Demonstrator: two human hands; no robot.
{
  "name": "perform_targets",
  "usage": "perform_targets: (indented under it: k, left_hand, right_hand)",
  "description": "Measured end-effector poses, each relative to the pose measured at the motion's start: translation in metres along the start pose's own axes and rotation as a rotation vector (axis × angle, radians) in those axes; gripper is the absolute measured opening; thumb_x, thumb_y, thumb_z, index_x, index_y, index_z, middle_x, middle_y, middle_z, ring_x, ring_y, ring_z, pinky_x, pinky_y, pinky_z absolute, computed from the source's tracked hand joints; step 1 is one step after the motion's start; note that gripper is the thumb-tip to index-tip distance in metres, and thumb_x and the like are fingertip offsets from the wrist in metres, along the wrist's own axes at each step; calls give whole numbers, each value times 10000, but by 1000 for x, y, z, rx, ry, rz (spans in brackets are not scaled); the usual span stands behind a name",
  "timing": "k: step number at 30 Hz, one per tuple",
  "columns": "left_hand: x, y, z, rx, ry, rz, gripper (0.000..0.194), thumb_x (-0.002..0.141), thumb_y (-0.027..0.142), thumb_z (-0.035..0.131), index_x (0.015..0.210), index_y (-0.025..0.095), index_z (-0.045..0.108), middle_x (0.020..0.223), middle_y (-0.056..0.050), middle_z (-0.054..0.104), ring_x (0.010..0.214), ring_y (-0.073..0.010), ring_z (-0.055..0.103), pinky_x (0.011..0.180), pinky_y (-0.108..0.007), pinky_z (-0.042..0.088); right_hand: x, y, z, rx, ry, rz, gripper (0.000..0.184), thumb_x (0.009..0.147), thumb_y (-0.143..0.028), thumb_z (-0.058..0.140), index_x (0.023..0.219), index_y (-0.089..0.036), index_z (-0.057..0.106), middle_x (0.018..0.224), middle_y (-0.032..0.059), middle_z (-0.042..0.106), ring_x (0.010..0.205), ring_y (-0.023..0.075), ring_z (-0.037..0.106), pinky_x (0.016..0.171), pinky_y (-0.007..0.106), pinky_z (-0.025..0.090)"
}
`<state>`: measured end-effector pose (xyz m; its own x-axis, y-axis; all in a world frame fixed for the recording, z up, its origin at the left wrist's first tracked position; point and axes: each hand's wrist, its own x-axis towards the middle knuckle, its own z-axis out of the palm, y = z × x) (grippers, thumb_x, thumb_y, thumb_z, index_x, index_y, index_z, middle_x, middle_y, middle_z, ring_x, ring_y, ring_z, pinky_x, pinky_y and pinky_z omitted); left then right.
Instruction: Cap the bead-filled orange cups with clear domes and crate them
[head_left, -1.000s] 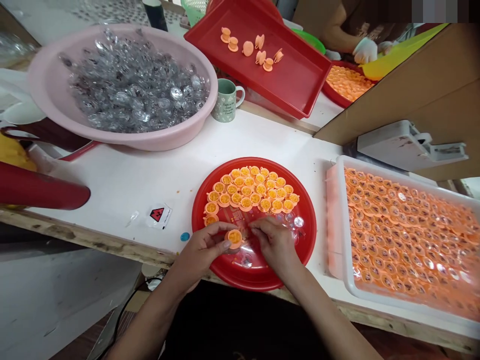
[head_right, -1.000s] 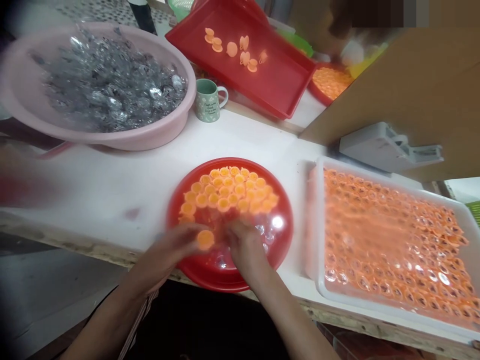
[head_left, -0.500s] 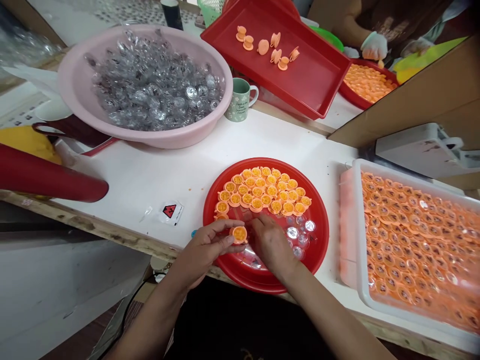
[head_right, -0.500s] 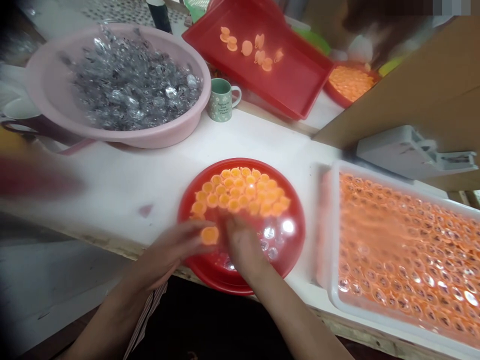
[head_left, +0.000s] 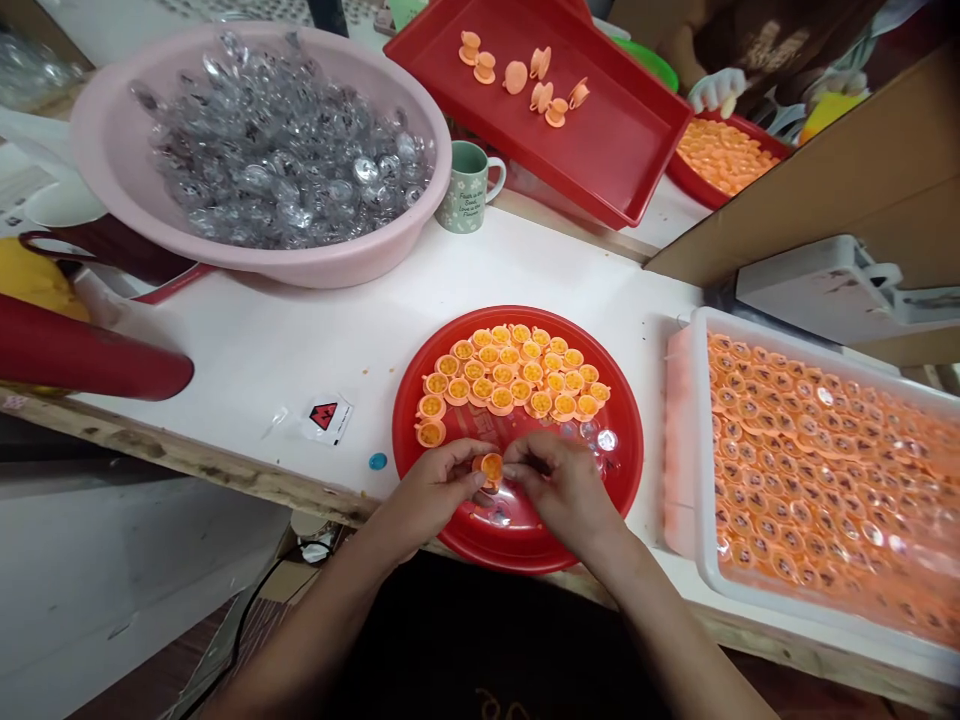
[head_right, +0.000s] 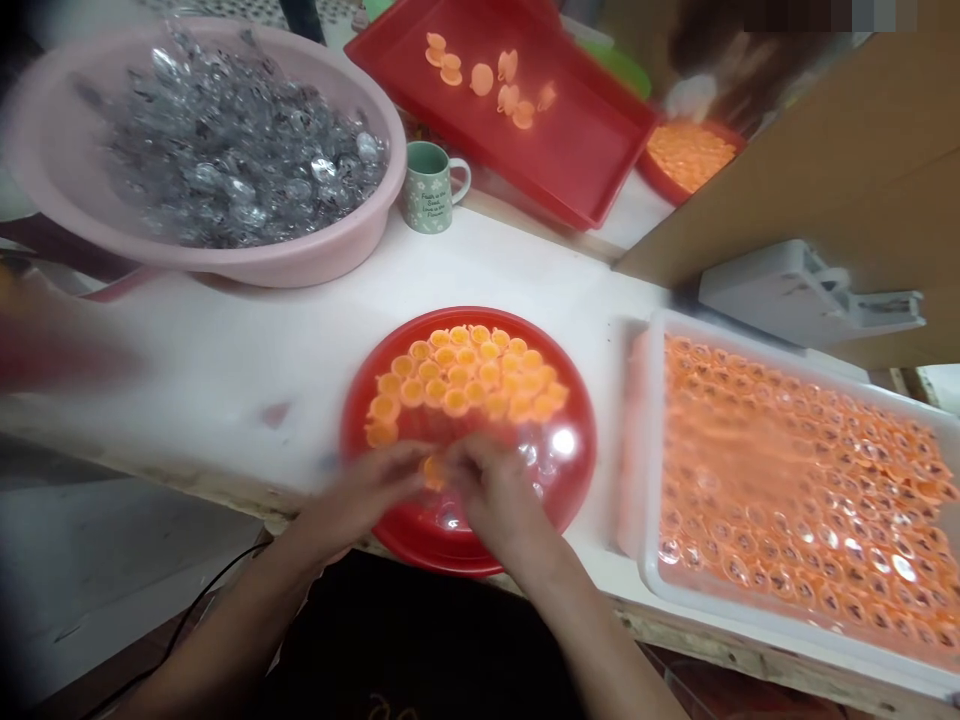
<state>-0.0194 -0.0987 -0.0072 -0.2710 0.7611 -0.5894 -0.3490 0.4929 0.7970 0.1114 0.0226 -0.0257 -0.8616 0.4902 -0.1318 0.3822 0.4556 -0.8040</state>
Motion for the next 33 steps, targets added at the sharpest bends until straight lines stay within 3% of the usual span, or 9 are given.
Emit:
perform_targets:
  k: [3,10,14,17,20,23,28,33]
  left_hand:
    - [3,-1,6,-41,-26,40,186,829,184,624,1005,160,678,1003,-44,711,928,-208,669,775,-294,556]
    - [9,-3,9,-141,-100,-28,255,808,193,660,1059,146,668,1042,-72,700,905,-206,664,791,-310,540]
    - [13,-5,10,-155,-142,-26,278,826,215,637,1092,136,652,1074,-94,681,861,-205,668,785,-330,537]
    - [13,-8,9,-136,-107,-35,304,816,219,644,1113,153,633,1082,-84,672,803,-185,670,767,-326,540]
    - [14,-8,8,-78,-73,-9,296,816,260,654,1099,174,636,1080,-70,670,861,-195,661,763,-307,536]
    - [19,-7,11,31,4,50,206,834,306,637,995,181,669,997,-46,684,871,-181,639,725,-256,506]
    - [27,-2,25,136,76,76,184,814,310,657,946,184,680,878,-19,684,766,-153,615,661,-238,477]
    - [28,3,29,5,66,64,289,780,300,694,1041,182,660,1033,-46,685,963,-209,626,785,-283,514]
  right_hand:
    - [-2,-6,-5,201,2,-6,147,830,-111,571,804,-199,687,768,14,684,676,141,626,622,253,496]
    - [-1,-3,-10,702,13,221,130,845,-273,630,901,-188,711,715,17,677,653,153,660,664,304,551]
    - [-3,3,-15,785,53,266,168,797,-316,693,912,-195,712,826,35,708,613,141,654,633,296,544]
    - [-13,25,-32,621,272,321,174,818,-322,672,931,-194,709,823,40,712,561,125,603,560,266,504]
    - [-26,52,-49,276,414,358,153,833,-305,638,903,-194,717,797,47,718,629,173,630,591,298,509]
    - [-35,66,-52,-27,401,271,149,840,-233,597,900,-227,732,861,46,724,789,220,671,704,336,532]
    - [-34,58,-35,-294,332,129,314,863,-118,519,1101,-222,696,1021,73,678,859,206,665,780,323,548]
    - [-29,49,-28,-463,233,43,273,871,-96,507,1074,-142,683,1115,121,655,1014,262,616,861,369,545]
